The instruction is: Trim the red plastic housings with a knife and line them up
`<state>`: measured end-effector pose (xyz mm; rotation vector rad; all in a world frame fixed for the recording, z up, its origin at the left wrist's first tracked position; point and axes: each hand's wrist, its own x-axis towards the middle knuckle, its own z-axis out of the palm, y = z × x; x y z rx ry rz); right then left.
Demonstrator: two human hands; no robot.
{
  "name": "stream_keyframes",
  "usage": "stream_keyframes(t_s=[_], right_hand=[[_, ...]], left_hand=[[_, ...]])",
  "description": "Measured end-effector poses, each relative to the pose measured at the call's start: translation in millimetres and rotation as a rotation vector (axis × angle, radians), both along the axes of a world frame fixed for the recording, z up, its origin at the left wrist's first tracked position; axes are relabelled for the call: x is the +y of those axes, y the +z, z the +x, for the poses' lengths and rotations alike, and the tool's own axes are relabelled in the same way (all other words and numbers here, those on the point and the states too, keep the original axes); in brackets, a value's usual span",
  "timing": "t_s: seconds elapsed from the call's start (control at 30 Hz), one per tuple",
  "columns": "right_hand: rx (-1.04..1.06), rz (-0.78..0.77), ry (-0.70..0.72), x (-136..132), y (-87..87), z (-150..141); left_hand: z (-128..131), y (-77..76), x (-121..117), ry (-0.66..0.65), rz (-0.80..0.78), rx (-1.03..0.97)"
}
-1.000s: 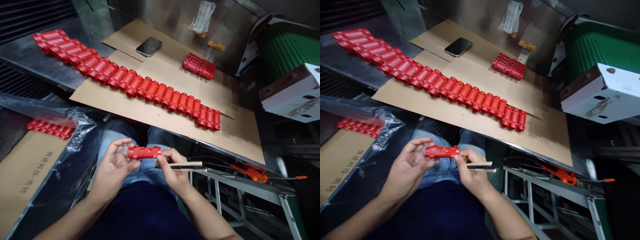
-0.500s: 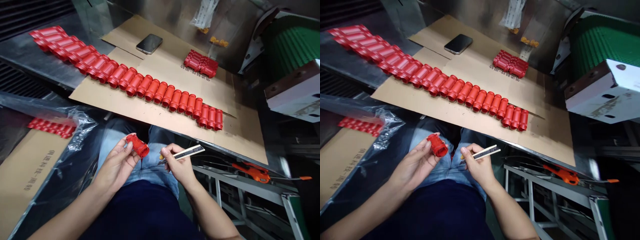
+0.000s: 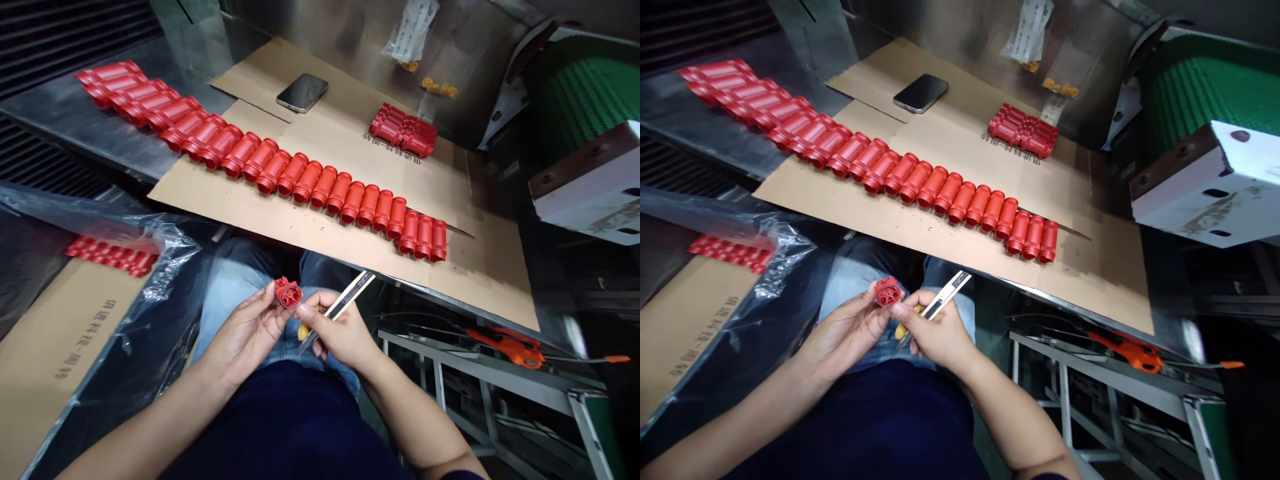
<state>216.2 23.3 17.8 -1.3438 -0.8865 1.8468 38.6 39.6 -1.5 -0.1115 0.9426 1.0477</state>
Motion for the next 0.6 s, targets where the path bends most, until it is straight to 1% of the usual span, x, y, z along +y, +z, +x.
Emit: stream_keyframes(t_s=[0.1, 0.2, 0.33, 0.43, 0.5, 0.53, 0.57, 0.6], right_hand=[[-0.012, -0.039, 0.005, 2.5, 0.8, -0.5], [-0.022, -0.068, 0.011, 3.2, 0.6, -0.9], [-0.019, -0.093, 0.042, 5.1, -1.1, -2.6], [-0.049, -0.08, 0.071, 7.4, 0.2, -0.5], [-0.078, -0.004, 0.067, 8.1, 3.8, 4.5], [-0.11, 0.083, 0.051, 8.1, 6.1, 7.8], [-0.161, 0.208, 0.039, 7.7, 8.2, 11.2], [-0.223, 0.364, 0.032, 7.2, 9.8, 14.6]], left_hand=[[0.1, -2.3, -4.0, 0.0, 0.082, 0.019], [0.7, -2.4, -8.1, -0.009, 0.131, 0.057], [1.9, -2.2, -12.5, -0.026, 0.175, 0.083], [2.7, -2.3, -12.7, -0.012, 0.157, 0.089], [2.8, -2.5, -11.4, 0.009, 0.119, 0.076], [2.6, -2.7, -10.7, 0.018, 0.105, 0.066], [2.3, -3.0, -10.1, 0.025, 0.099, 0.058], [1.9, -3.4, -9.7, 0.025, 0.101, 0.05]])
